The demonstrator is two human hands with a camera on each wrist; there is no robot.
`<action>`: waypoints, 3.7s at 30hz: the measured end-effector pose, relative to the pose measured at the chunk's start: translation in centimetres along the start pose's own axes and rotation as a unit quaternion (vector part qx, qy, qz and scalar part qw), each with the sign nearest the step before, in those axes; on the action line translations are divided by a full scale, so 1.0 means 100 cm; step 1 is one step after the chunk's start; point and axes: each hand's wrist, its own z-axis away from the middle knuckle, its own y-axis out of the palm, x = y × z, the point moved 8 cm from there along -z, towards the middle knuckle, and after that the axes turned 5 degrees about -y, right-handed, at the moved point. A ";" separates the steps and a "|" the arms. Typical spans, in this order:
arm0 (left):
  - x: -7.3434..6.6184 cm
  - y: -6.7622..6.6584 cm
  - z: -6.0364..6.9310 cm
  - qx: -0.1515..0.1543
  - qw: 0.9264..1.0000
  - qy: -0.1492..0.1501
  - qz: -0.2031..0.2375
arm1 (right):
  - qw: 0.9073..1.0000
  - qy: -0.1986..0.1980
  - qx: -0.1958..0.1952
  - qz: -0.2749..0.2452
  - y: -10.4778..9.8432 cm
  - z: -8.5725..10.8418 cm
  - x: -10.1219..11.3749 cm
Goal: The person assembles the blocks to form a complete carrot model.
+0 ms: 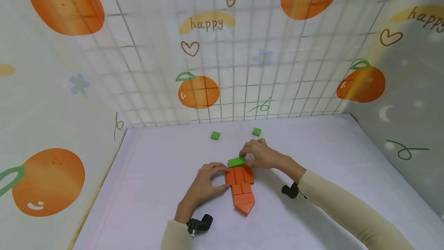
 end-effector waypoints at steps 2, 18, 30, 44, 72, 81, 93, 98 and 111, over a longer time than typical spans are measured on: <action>0.001 -0.002 0.000 -0.001 1.000 -0.003 -0.006 | 1.000 -0.004 0.002 -0.004 0.000 -0.001 0.001; 0.009 -0.011 0.000 0.000 1.000 -0.005 -0.002 | 0.999 0.026 -0.037 -0.026 -0.007 -0.028 -0.011; 0.002 -0.008 -0.002 -0.003 1.000 0.013 0.009 | 0.992 0.111 -0.062 -0.015 -0.010 -0.101 -0.035; -0.003 -0.002 -0.003 -0.003 1.000 0.013 0.009 | 0.988 0.155 -0.011 0.023 0.015 -0.139 -0.047; 0.002 0.002 -0.002 -0.004 1.000 0.011 -0.009 | 0.998 -0.039 0.053 -0.002 0.010 -0.061 0.005; -0.004 -0.001 -0.005 -0.002 1.000 0.007 -0.008 | 0.997 -0.034 0.067 -0.022 0.009 -0.058 -0.002; -0.005 -0.007 -0.007 -0.006 1.000 0.007 -0.018 | 0.993 0.099 -0.071 0.011 -0.033 -0.034 -0.057; -0.002 -0.005 -0.004 -0.005 1.000 0.001 -0.011 | 0.972 0.209 -0.095 0.040 -0.039 -0.015 -0.095; -0.001 -0.001 0.000 -0.004 1.000 0.004 -0.001 | 0.957 0.275 -0.087 0.018 -0.024 -0.005 -0.125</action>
